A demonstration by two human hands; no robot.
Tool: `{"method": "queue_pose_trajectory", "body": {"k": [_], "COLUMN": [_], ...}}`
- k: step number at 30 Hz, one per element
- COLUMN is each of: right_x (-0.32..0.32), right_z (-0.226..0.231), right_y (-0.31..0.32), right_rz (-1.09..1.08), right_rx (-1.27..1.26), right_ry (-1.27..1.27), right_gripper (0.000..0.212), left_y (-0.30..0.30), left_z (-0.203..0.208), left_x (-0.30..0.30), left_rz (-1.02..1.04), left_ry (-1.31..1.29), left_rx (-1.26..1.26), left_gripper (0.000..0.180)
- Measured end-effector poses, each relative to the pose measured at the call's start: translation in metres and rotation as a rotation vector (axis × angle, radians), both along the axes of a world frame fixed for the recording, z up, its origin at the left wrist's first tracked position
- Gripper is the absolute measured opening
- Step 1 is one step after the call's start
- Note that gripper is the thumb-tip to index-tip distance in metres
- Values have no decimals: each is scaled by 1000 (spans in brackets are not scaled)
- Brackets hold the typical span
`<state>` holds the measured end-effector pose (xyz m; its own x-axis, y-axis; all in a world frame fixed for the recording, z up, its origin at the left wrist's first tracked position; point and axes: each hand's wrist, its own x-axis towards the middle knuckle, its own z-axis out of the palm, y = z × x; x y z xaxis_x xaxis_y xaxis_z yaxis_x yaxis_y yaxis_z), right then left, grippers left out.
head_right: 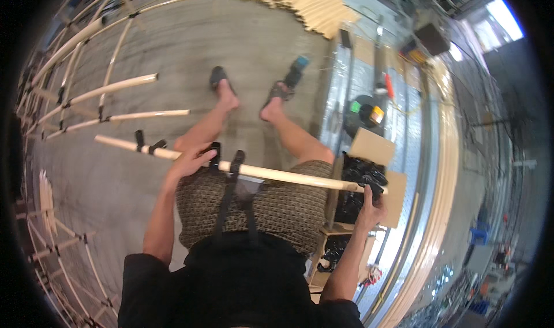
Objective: The person attaches plastic clips to a wooden pole. They take the clips from cardboard boxes on the floor and snap them onto the pole at regular intervals.
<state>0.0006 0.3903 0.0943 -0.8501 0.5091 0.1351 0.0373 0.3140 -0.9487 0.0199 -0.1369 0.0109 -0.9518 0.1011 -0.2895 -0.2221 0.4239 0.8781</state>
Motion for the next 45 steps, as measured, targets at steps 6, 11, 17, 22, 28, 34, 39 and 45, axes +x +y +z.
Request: {"method": "queue_pose_trajectory", "body": {"k": [6, 11, 17, 22, 28, 34, 39, 45], "right_x": [-10, -2, -12, -16, -20, -28, -23, -25], "right_z": [-10, -16, -15, -19, -11, -4, -15, -8], "right_y": [109, 157, 125, 117, 119, 124, 116, 103], "right_rz": [-167, -323, -236, -227, -140, -1, -23, 1], "right_rx": [338, 533, 529, 535, 540, 581, 638, 575], "right_ry": [-26, -170, -163, -187, -150, -207, -211, -207], "right_gripper": [30, 36, 35, 34, 34, 34, 35, 29], "left_y": [0, 22, 6, 6, 15, 29, 37, 37], "left_z": [-18, 8, -32, -25, 0, 4, 10, 10], "left_x": [24, 10, 24, 20, 20, 24, 32, 35], "left_rz": [125, 68, 160, 159, 163, 199, 192, 196], "left_ry": [26, -76, -74, -84, -100, -3, 60, 89], "left_rx": [214, 66, 138, 163, 261, 169, 242, 267], "left_gripper": [61, 69, 77, 81, 73, 64, 50, 46]}}
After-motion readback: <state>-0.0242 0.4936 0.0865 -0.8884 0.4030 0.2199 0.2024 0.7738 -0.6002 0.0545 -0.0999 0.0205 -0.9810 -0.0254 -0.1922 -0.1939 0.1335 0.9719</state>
